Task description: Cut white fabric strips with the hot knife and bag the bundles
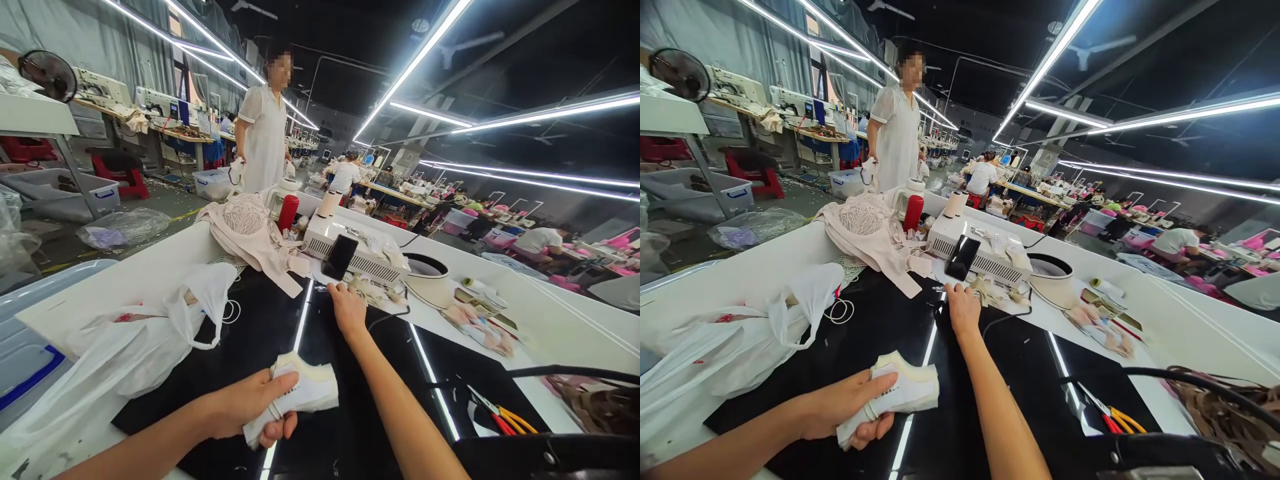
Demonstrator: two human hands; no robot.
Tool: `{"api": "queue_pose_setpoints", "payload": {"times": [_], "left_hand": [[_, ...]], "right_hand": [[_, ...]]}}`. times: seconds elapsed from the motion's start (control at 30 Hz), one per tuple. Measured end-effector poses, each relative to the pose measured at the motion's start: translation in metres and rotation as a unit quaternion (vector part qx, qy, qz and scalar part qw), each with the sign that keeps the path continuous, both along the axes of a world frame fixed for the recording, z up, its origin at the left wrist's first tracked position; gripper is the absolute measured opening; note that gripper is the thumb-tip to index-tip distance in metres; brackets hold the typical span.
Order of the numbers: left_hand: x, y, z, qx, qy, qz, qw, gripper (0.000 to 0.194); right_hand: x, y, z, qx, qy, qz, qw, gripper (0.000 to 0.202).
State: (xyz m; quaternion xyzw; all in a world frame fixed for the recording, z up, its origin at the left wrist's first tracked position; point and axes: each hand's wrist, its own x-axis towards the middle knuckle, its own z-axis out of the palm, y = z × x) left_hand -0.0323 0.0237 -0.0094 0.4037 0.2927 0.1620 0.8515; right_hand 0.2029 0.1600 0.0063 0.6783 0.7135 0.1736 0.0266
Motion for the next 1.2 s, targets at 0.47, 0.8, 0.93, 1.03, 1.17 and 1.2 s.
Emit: {"api": "queue_pose_setpoints", "payload": {"times": [0.47, 0.8, 0.93, 1.03, 1.17, 1.2], "left_hand": [[-0.003, 0.012, -0.004, -0.087, -0.033, -0.003, 0.996, 0.074], [-0.001, 0.013, -0.001, -0.123, -0.04, 0.009, 0.992, 0.079], [-0.001, 0.014, -0.002, -0.12, -0.046, 0.028, 0.991, 0.075], [0.0, 0.012, -0.004, -0.1, -0.05, 0.075, 0.991, 0.063], [0.0, 0.013, -0.005, -0.058, -0.063, 0.152, 0.985, 0.047], [0.0, 0.014, -0.005, -0.049, -0.068, 0.17, 0.982, 0.044]], "right_hand": [[-0.016, -0.002, 0.035, -0.054, -0.136, 0.079, 0.986, 0.029], [-0.025, -0.003, 0.028, -0.063, -0.055, 0.081, 0.993, 0.029], [-0.022, -0.008, 0.036, -0.021, 0.04, 0.016, 0.999, 0.028], [-0.024, -0.023, 0.047, 0.036, 0.157, -0.053, 0.986, 0.031], [-0.032, -0.07, 0.056, 0.048, 0.343, -0.059, 0.936, 0.049], [-0.034, -0.085, 0.056, 0.034, 0.387, -0.043, 0.92, 0.059]]}}
